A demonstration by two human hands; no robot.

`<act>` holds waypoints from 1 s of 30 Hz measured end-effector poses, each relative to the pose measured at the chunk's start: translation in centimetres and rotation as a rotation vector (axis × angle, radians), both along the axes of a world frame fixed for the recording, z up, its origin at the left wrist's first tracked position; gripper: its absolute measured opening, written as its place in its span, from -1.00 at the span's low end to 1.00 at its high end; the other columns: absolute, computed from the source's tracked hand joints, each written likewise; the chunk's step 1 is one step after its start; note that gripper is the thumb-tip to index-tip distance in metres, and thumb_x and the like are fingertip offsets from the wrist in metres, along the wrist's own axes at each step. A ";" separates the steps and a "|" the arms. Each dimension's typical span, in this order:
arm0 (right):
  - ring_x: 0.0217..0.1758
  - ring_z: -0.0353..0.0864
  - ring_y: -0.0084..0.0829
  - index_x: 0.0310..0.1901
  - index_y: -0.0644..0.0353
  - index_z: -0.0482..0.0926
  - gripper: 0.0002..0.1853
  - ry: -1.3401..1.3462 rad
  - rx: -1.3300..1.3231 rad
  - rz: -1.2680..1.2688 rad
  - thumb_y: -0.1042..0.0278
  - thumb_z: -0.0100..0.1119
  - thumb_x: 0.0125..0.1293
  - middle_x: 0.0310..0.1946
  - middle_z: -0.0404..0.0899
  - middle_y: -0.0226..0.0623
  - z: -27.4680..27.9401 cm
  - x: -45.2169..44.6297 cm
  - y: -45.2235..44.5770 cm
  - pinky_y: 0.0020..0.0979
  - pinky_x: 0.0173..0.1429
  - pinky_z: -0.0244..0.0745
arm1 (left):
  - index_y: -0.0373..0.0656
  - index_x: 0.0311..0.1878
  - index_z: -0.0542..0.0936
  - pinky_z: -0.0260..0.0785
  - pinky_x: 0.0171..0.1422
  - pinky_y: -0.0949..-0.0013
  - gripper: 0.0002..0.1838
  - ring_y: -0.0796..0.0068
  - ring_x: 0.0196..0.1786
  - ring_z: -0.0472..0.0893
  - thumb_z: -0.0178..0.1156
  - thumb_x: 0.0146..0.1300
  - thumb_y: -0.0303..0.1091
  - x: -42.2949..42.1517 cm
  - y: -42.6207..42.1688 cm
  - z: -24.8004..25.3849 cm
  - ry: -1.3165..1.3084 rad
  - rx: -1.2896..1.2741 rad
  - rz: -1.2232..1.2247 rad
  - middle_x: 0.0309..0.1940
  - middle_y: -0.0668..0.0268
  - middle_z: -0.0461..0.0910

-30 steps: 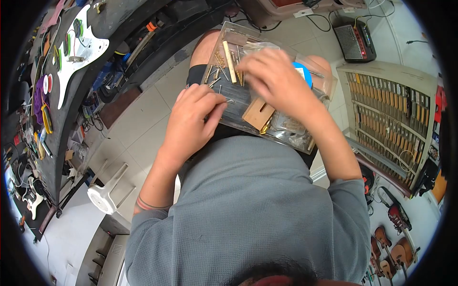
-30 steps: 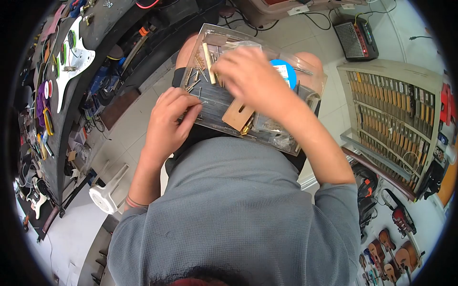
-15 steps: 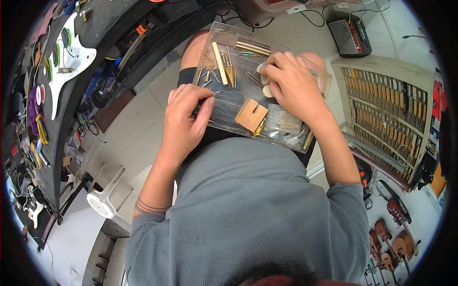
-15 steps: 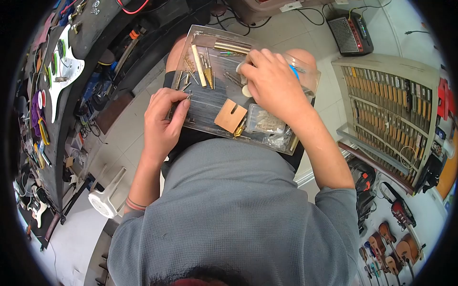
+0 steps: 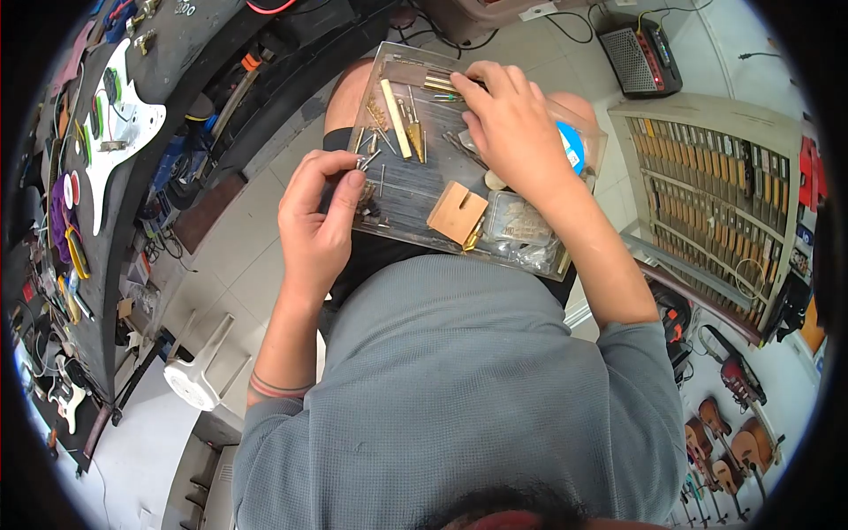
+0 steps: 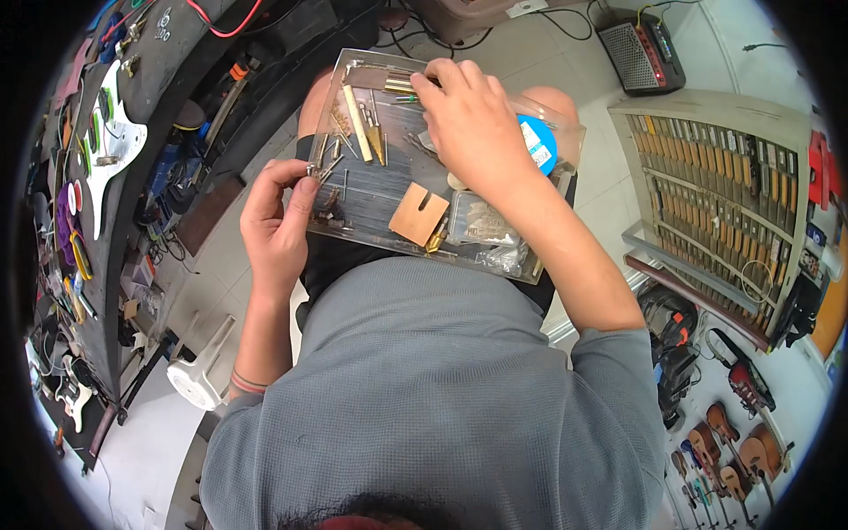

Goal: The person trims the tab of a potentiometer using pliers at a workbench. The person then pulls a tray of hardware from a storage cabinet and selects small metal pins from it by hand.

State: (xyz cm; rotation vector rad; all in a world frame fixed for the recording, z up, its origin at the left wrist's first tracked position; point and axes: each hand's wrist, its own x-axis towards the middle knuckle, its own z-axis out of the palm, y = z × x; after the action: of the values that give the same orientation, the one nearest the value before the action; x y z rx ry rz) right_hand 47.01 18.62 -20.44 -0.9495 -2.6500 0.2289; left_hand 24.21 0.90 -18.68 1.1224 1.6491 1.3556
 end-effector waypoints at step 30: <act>0.45 0.62 -0.19 0.29 0.04 0.76 -0.52 0.031 -0.120 0.306 0.52 0.32 0.34 0.35 0.69 -0.34 0.6 -4.8 -2.6 -0.03 0.60 0.40 | -0.39 0.20 0.71 0.55 0.23 0.39 -0.84 0.49 0.05 0.67 0.30 0.66 -0.61 -1.2 -1.4 -0.4 -0.021 0.073 0.062 -0.01 0.24 0.67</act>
State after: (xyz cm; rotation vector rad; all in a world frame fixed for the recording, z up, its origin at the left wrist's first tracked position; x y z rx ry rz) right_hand 42.18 16.07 -19.89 -0.5629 -2.7689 0.4730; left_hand 22.99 -0.46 -19.12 1.1033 1.6426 1.4728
